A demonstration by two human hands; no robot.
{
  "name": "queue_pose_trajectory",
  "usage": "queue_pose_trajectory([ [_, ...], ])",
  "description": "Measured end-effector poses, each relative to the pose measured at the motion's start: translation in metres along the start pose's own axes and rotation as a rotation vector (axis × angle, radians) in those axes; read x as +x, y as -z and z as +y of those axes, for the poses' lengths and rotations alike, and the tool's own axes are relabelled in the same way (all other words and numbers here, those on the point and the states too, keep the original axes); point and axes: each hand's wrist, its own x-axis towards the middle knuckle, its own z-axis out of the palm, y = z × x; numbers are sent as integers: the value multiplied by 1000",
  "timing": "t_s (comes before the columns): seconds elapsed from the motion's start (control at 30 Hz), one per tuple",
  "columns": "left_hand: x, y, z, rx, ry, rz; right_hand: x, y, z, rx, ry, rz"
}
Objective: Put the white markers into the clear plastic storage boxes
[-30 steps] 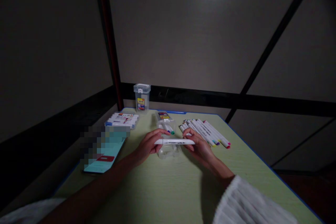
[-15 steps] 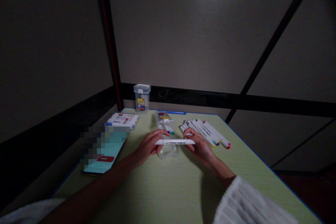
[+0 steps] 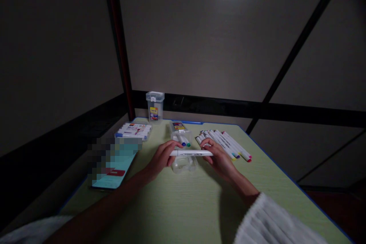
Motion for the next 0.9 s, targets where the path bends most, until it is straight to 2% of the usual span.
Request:
queue_pose_trajectory([
  [0.23,-2,-3,12,25,28,82,2,5,5,-183,48,42],
  [0.37,-4,-4,18,14,78,134,3,8,7,-218,51,55],
  [0.63,1,-6,12,-57,140,235,3,7,8,-226,80,77],
  [0.9,-2,-7,12,-104,28,177,5,9,8,-279,80,201],
])
